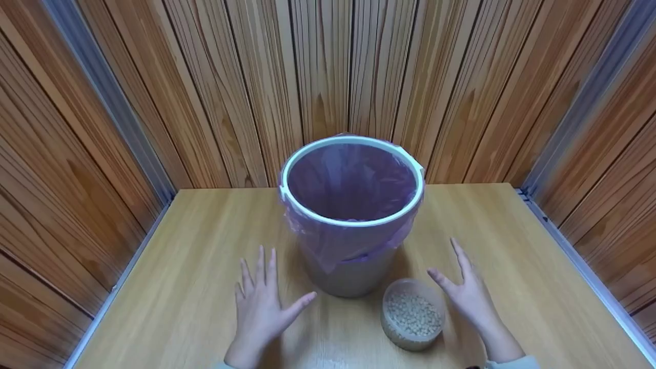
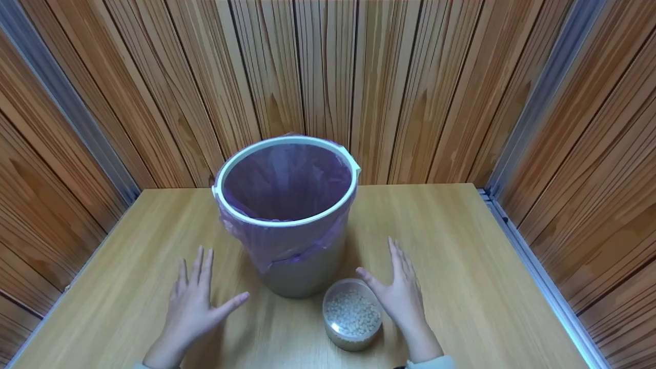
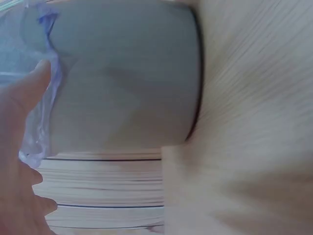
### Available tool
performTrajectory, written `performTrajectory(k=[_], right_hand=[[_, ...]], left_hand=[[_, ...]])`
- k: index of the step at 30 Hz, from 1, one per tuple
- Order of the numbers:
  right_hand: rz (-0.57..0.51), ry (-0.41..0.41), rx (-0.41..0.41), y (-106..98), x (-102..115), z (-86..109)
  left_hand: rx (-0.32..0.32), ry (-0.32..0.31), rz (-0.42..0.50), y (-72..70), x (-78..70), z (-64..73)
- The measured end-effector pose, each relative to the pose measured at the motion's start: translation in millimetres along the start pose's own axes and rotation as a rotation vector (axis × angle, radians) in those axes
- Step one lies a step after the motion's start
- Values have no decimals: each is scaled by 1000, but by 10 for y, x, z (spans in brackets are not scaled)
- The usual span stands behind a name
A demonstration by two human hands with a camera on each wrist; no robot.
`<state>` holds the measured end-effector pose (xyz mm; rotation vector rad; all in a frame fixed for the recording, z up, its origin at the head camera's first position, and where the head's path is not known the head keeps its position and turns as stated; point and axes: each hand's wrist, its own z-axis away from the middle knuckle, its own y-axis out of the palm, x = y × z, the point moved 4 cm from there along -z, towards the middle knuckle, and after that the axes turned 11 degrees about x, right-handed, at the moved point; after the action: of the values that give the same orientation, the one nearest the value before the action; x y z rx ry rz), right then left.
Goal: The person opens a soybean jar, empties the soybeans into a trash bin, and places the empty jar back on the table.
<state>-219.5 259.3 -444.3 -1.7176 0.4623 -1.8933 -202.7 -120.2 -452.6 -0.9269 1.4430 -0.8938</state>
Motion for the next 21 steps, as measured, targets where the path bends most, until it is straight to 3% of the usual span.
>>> performTrajectory(k=[3,13,21], right_hand=[[-54,-52,-28,63,-62,22],[-184,-154,-89,253,-232,85],[-175,-139,-91,389,-326,133]], left_hand=[[6,-1,36,68,-12,33],[-59,63,199,241,-98,138],[-94,123,308,457,-174,235]])
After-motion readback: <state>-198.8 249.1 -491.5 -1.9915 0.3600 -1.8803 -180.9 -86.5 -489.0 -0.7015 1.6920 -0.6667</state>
